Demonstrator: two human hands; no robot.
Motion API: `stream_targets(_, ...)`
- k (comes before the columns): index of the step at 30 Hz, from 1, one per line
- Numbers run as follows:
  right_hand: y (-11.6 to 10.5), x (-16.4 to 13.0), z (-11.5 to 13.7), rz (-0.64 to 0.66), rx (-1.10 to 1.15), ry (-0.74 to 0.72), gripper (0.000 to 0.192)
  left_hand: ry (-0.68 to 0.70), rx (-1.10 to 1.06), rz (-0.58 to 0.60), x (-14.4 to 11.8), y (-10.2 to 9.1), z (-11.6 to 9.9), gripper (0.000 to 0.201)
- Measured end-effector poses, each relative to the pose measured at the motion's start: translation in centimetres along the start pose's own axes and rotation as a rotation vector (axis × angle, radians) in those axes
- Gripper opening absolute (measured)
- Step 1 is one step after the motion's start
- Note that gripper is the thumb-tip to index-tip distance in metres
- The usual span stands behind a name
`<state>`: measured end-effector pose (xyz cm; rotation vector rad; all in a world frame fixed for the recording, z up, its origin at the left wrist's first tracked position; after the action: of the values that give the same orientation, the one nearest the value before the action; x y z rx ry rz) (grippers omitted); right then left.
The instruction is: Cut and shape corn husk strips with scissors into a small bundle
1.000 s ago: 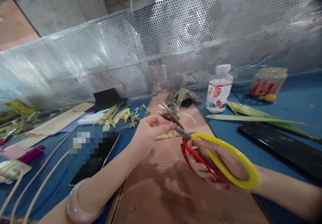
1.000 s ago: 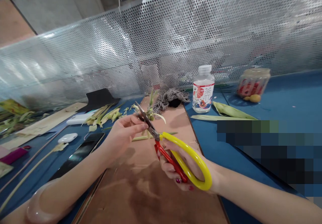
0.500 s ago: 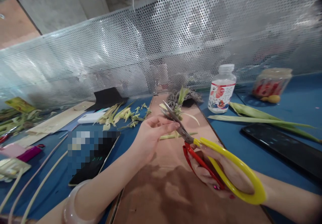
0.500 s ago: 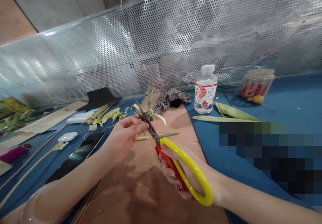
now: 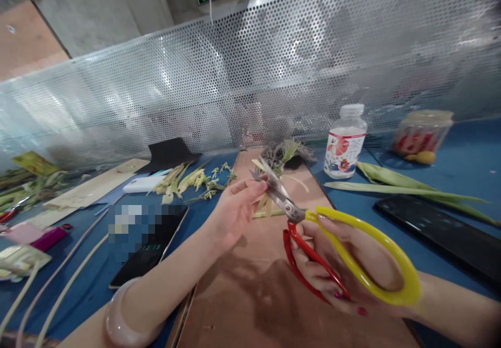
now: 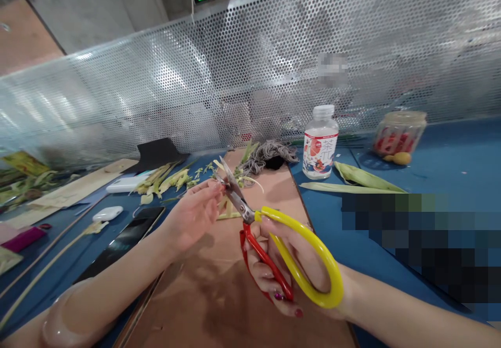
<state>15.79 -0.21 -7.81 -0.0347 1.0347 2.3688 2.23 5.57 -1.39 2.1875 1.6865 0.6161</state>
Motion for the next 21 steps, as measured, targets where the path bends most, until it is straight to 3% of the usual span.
stream_targets(6,0.52,-0.31,0.20,0.012,0.015,-0.009,0.046,-0.044,-0.048,-0.100,0.18,-0.62,0.12,0.002)
stream_targets(14,0.41,-0.21,0.06,-0.025,0.048,0.034,0.049,-0.087,-0.096,-0.153,0.21,-0.80,0.33,0.005)
stream_targets(21,0.03,-0.24,-0.09,-0.038,0.057,0.009,0.044,-0.090,-0.102,-0.104,0.36,-1.02,0.41,0.007)
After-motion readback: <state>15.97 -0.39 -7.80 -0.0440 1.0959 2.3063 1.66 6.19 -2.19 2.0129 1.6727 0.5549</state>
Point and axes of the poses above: each hand's wrist, its own x-axis towards the middle knuckle, its own y-axis out of the palm, z = x × y, the point moved 5 cm from there along x, towards the middle knuckle, and after that the axes turned 4 degrees about y, right-handed, at the moved point
